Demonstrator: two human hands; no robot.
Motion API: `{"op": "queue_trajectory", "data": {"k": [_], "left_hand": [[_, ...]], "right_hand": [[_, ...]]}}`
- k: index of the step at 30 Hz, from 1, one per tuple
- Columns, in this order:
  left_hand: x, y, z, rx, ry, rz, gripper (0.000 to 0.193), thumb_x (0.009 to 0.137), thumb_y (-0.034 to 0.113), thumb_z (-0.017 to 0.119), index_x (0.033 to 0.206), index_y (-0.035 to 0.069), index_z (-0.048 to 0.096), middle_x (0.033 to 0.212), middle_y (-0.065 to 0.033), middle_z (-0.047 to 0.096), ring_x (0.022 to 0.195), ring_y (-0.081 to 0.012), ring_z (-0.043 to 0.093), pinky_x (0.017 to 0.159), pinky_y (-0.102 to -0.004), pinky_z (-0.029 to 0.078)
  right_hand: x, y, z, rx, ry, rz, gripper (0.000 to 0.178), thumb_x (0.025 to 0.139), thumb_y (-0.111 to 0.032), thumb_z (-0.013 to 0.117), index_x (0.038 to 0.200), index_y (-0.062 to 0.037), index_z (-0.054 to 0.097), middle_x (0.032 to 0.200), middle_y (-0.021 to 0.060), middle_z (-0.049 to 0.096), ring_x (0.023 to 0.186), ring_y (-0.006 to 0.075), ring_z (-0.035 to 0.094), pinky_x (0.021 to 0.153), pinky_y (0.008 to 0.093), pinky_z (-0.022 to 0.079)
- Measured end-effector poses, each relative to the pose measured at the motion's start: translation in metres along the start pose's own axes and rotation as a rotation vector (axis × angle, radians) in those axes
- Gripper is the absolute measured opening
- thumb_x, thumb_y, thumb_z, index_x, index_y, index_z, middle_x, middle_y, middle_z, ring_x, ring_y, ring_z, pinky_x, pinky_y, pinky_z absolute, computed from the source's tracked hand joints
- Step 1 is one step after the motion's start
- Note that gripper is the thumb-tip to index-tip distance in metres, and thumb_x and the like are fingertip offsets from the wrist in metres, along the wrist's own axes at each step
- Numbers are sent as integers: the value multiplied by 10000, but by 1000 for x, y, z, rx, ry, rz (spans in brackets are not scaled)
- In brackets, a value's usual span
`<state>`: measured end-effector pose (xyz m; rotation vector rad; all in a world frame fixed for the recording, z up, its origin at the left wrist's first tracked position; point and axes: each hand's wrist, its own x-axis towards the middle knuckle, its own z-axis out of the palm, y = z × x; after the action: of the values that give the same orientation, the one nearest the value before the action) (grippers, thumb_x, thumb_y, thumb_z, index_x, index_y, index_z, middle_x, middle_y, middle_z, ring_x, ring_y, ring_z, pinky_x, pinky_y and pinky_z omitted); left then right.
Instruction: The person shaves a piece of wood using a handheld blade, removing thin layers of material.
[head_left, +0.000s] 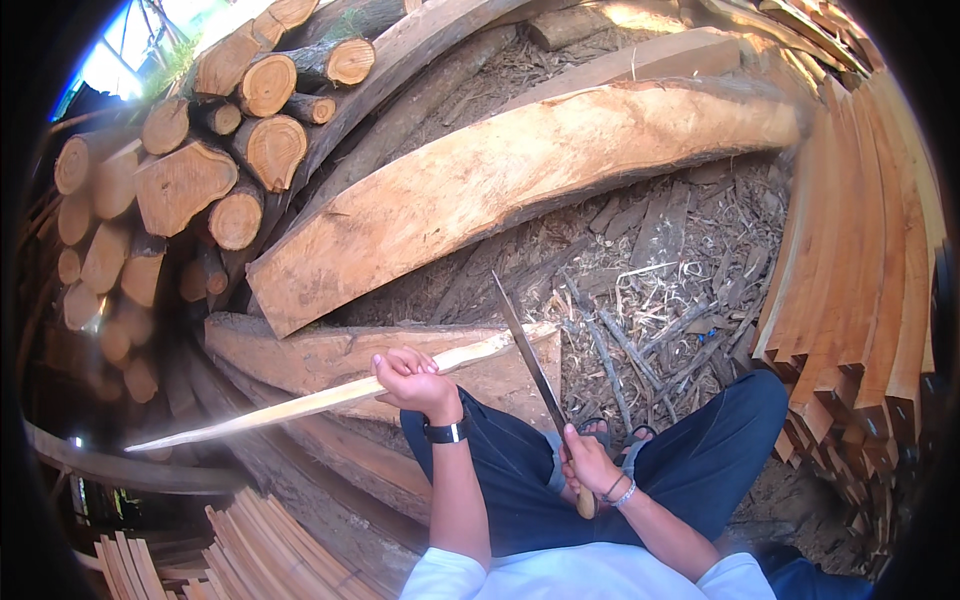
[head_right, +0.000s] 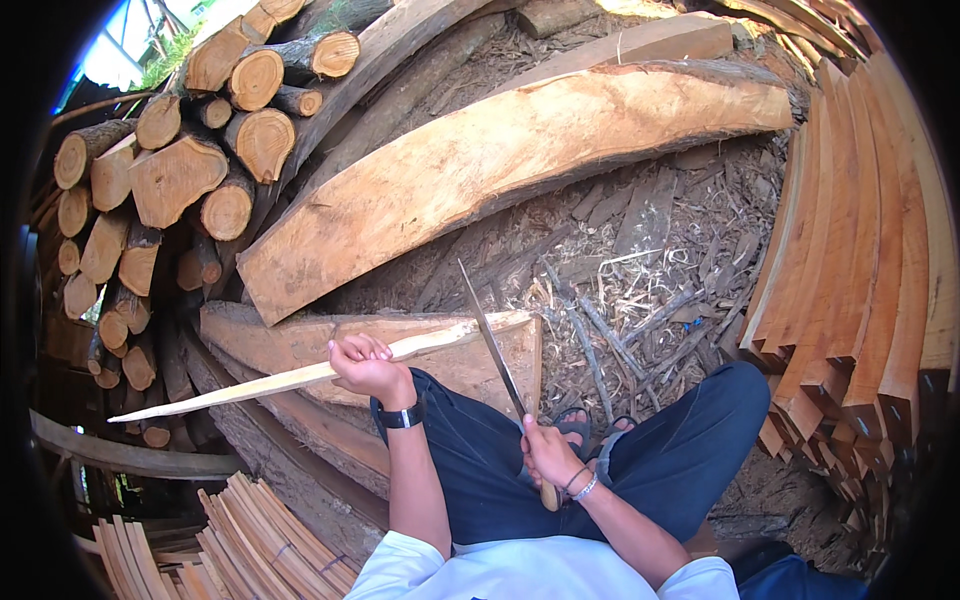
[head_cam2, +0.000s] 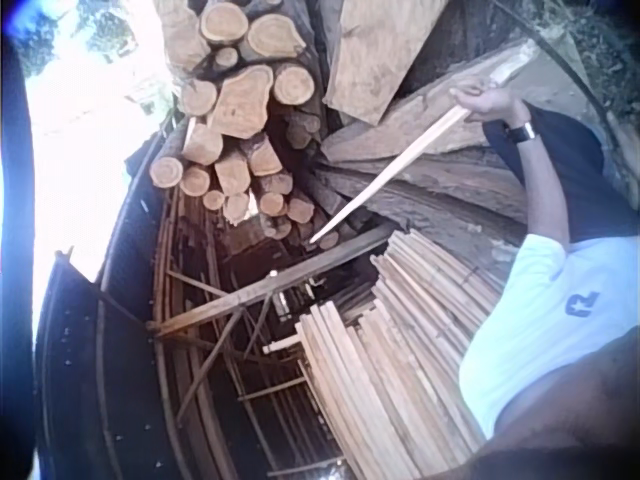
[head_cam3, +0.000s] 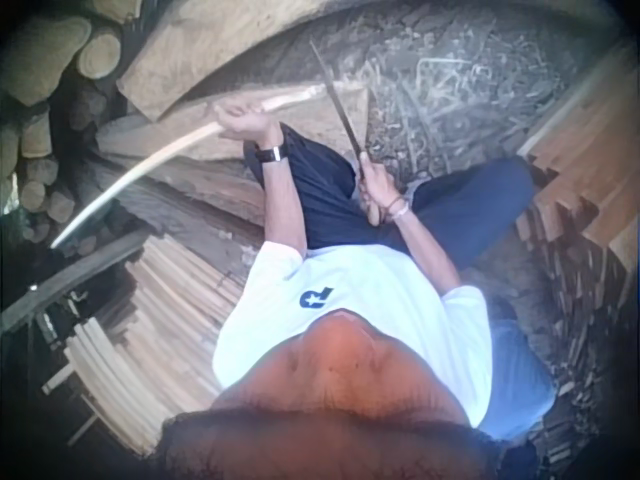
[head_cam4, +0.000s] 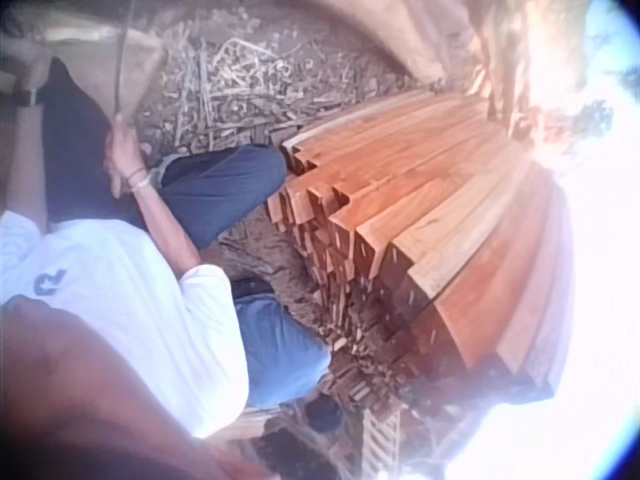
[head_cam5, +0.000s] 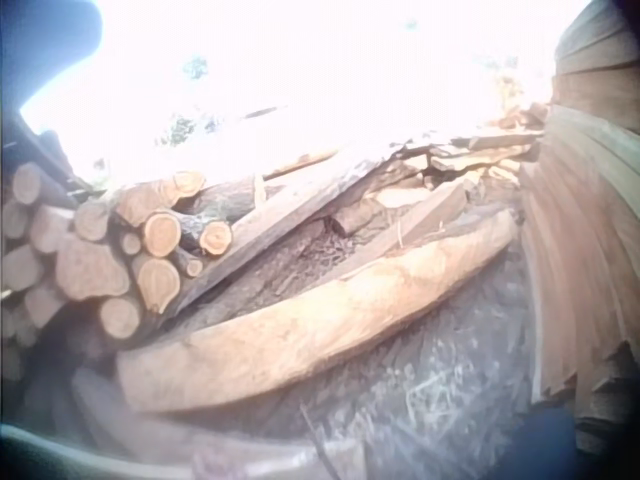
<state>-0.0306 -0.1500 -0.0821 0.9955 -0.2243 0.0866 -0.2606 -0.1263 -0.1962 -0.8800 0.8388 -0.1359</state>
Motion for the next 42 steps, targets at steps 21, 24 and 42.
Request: {"op": "queue_trajectory", "data": {"k": [21,24,42], "left_hand": [[-11,1,10,55,5,23,419,979,271,336,592,146,238,451,7,231,352,-106,225,354,-235,223],[-7,0,7,28,37,12,415,983,272,334,601,149,229,460,10,236,357,-104,219,351,-234,219],[-6,-3,3,50,67,26,402,969,255,361,603,152,232,465,5,247,366,-104,239,346,-240,222]], "right_hand": [[-10,3,2,-6,67,-68,615,1005,-510,279,680,-16,451,480,28,415,368,137,448,348,279,385],[-2,16,1,-8,48,16,613,1005,-510,284,672,-21,445,476,25,410,369,132,445,346,273,381],[-18,-15,1,60,43,-94,616,1001,-520,290,667,-23,436,488,35,412,366,140,436,337,278,364]]}}
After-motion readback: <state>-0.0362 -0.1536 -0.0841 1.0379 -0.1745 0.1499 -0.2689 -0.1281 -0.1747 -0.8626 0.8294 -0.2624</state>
